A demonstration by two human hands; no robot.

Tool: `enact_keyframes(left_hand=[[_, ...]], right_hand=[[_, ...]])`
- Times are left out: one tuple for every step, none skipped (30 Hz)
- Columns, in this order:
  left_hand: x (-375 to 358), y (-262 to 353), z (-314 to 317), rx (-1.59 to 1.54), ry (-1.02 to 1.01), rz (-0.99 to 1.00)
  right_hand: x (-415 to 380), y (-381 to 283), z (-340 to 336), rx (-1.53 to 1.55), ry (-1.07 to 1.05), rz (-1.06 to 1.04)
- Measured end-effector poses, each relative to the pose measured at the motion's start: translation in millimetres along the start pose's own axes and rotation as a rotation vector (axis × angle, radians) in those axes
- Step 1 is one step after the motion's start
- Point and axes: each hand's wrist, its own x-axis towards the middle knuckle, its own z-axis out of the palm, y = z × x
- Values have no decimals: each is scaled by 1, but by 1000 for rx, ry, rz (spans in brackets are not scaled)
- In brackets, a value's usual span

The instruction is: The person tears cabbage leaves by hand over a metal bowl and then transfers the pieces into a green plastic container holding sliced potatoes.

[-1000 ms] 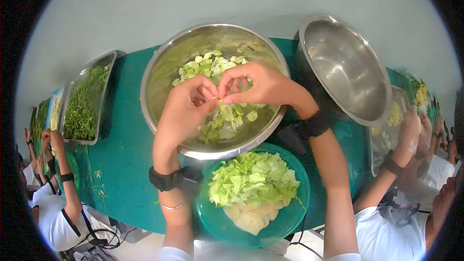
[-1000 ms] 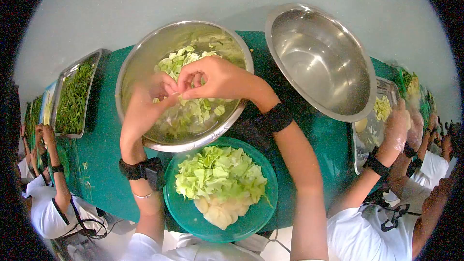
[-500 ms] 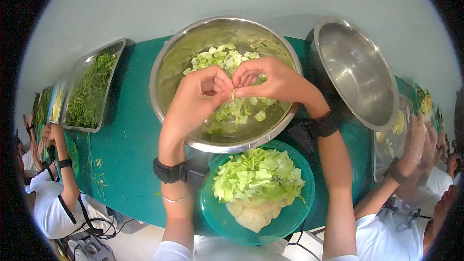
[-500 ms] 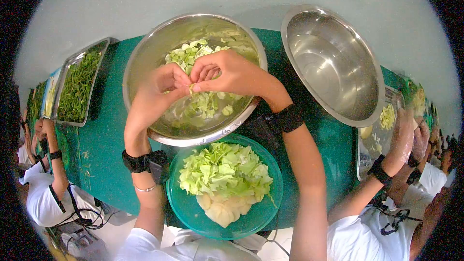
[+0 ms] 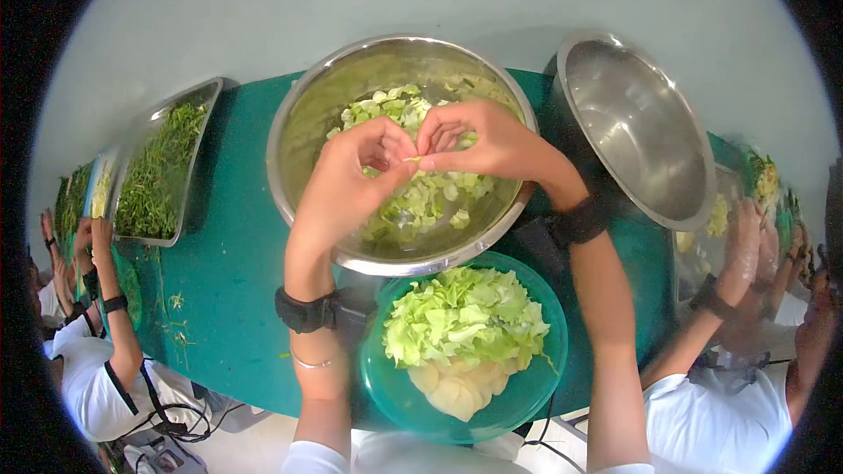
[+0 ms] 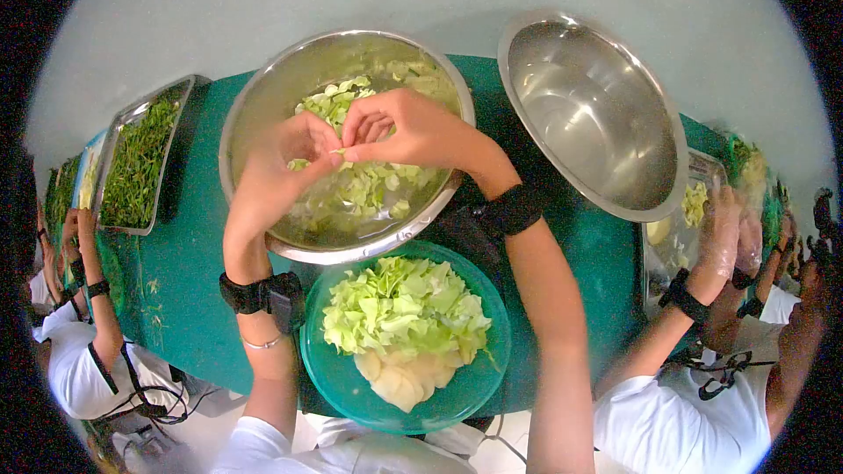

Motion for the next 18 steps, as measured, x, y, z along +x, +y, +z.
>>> enact_keyframes(left_hand=[[0,-1,0,9,1,1],[-1,-3,-1,34,26,0],[-1,-4,-1,57,49,2],[0,-6,-1,79,70,2],[0,-9,-1,121,116,29],[1,-12,-1,163,163,56],[0,-14,-2,204,209,79],[0,-14,-2,201,208,80],[1,-14,-3,198,210,83],[1,-14,-3,196,209,83],[1,-13,-3,173,199,65],[1,-11,-3,151,192,52],[0,-10,-4,129,185,34],[1,-11,-3,105,190,29],[1,-13,-2,81,195,21],[1,-14,-1,58,200,14],[0,-13,-1,58,197,12],[0,-12,-2,59,195,10]], right_hand=[[0,-1,0,0,-20,19],[-1,-2,0,1,-39,40],[-1,-2,1,-28,-21,42],[-2,-1,3,-57,0,48],[-2,1,4,-85,21,55],[-3,4,5,-200,-10,106],[-4,10,5,-311,-42,158],[-6,15,7,-421,-75,211],[-9,21,7,-513,-80,200],[-13,27,10,-602,-85,190],[-16,32,10,-694,-90,178],[-15,31,9,-711,-127,191],[-16,30,9,-723,-165,205],[-15,30,9,-736,-204,219],[-15,29,9,-732,-225,219],[-15,28,8,-727,-245,219],[-13,27,8,-722,-266,217],[-11,25,8,-697,-264,238]])
